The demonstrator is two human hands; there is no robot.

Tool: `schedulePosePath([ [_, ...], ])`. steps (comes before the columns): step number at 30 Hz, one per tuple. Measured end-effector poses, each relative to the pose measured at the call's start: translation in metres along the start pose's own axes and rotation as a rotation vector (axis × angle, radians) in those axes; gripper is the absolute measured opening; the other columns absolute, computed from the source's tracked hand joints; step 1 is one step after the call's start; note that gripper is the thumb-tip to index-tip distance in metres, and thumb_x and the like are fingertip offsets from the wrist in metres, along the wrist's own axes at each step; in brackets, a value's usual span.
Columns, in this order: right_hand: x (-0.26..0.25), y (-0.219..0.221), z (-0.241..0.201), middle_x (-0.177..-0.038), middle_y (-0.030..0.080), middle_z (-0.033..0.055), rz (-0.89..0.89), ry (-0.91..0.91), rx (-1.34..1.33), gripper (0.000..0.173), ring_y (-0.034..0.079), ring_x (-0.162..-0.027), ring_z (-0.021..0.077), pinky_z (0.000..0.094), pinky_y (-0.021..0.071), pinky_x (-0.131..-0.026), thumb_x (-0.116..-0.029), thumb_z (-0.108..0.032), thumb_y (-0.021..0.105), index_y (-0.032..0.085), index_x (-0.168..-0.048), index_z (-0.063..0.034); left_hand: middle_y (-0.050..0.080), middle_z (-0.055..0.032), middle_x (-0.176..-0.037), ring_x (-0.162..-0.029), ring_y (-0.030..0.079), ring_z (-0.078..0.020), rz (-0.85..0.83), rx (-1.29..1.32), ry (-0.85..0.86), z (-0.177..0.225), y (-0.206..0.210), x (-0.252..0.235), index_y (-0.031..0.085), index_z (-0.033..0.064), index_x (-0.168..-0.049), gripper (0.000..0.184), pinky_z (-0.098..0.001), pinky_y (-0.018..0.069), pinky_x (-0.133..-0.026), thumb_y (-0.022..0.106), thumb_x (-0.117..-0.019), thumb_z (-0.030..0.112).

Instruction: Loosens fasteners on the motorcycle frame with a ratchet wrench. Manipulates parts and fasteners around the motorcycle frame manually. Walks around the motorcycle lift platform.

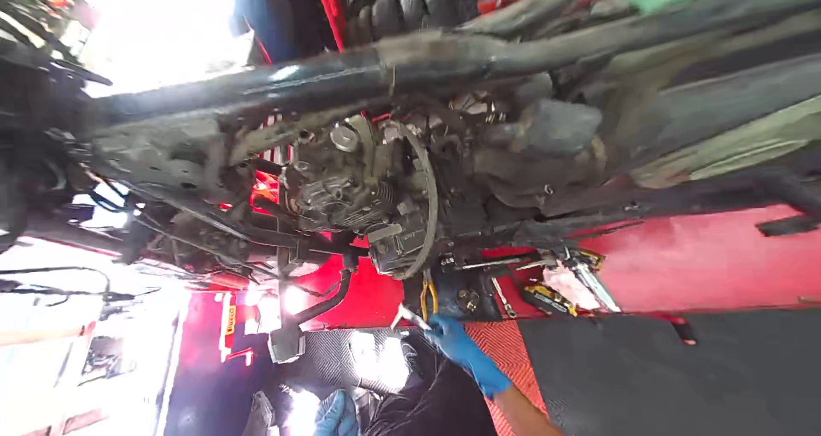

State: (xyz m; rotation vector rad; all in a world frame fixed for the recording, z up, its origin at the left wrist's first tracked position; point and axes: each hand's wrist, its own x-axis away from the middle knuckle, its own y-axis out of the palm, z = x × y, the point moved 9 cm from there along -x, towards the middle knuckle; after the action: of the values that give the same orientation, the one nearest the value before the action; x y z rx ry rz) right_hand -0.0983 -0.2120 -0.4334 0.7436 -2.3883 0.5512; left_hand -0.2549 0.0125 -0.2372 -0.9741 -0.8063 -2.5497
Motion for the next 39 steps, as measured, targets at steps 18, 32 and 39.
schedulePosePath([
  [18,0.197,-0.195,-0.483,-0.09,0.073,0.0116,0.621,-0.787,0.878,0.021,0.071,-0.084,0.0332,0.0571,0.0553,-0.071,-0.1039,-0.026,0.058,0.076,-0.109,-0.0144,0.037,0.0061,-0.055,-0.043,0.034,-0.0064,-0.013,-0.869,0.77,0.353,0.255,-0.07,0.063,0.0093,-0.082,0.044,-0.0243,0.0336,-0.043,0.054,-0.1061,0.045],
  [32,0.191,-0.183,-0.489,-0.089,0.072,0.0124,0.635,-0.717,0.906,0.019,0.071,-0.084,0.0335,0.056,0.0552,-0.07,-0.1028,-0.023,0.059,0.073,-0.108,-0.0115,0.037,0.0075,-0.051,-0.04,0.032,-0.0045,-0.095,-0.901,0.727,0.363,0.261,-0.072,0.059,0.0149,-0.074,0.04,-0.0222,0.0302,-0.04,0.065,-0.1006,0.044],
  [39,0.168,-0.147,-0.491,-0.067,0.059,0.0116,0.276,-0.35,0.634,0.022,0.058,-0.055,0.0254,0.046,0.0491,-0.054,-0.0984,-0.019,0.061,0.062,-0.084,-0.0028,0.044,0.0042,-0.056,-0.045,0.036,-0.007,-0.012,-1.03,0.778,0.372,0.261,-0.066,0.061,0.0139,-0.075,0.044,-0.0259,0.0329,-0.044,0.067,-0.0971,0.052],
])
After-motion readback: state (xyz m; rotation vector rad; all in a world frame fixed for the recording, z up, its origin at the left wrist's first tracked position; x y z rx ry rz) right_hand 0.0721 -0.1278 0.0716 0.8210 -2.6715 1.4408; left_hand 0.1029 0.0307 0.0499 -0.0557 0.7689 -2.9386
